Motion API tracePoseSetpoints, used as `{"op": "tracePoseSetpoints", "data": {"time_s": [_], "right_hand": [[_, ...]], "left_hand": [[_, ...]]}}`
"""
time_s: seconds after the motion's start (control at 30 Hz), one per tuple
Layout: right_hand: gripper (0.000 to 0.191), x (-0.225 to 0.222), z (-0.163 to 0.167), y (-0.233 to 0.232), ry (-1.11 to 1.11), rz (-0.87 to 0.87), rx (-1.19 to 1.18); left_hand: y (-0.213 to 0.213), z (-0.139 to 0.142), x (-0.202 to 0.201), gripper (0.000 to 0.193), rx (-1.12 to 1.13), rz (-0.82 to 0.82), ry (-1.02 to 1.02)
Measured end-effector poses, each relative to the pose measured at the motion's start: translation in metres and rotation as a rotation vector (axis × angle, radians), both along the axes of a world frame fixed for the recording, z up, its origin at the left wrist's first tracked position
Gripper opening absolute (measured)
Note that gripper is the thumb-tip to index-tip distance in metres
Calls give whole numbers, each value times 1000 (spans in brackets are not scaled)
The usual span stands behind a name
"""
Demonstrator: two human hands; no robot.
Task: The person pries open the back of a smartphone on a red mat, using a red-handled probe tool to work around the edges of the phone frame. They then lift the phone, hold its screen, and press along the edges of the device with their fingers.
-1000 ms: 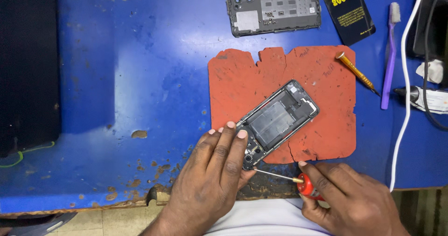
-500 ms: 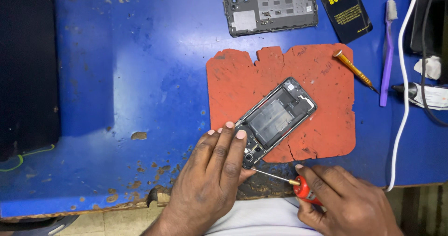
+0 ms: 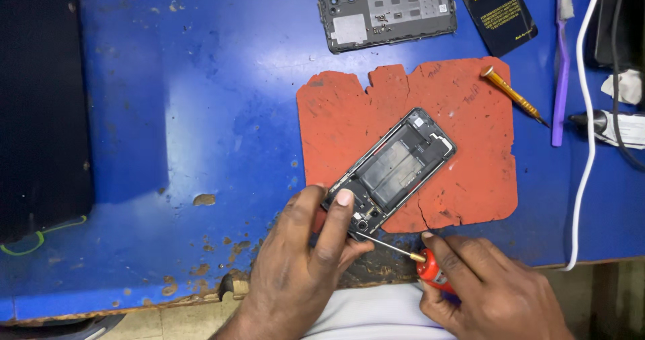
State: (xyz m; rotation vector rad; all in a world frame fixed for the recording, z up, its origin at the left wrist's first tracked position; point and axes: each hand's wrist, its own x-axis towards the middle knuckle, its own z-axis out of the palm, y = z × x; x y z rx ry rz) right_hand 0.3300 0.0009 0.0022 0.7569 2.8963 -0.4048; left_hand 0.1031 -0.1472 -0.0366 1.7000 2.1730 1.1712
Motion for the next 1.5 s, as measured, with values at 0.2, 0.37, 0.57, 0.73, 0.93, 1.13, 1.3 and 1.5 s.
{"op": "tracePoseSetpoints", "data": {"time_s": [0.2, 0.37, 0.57, 0.73, 0.93, 1.13, 1.3, 1.5], "right_hand": [[66, -6, 0, -8, -12, -19, 36], [67, -10, 0, -15, -10, -31, 72], [67, -12, -1, -19, -61, -70, 21], [68, -16, -3, -21, -80, -57, 7], [66, -19, -4, -27, 2, -4, 0], [73, -18, 0, -29, -12, -92, -50], [69, -18, 2, -32, 62, -69, -6], [72, -18, 7, -37, 88, -89, 56]], "left_hand": [[1, -3, 6, 97, 11, 50, -16], [3, -3, 5, 97, -4, 53, -42], [5, -2, 5, 96, -4, 61, -61], [5, -1, 5, 94, -36, 64, -97], [6, 0, 6, 93, -39, 81, -75], [3, 0, 4, 91, -39, 46, -166], [1, 2, 0, 90, -6, 4, -234], [1, 4, -1, 92, -9, 11, -198]]}}
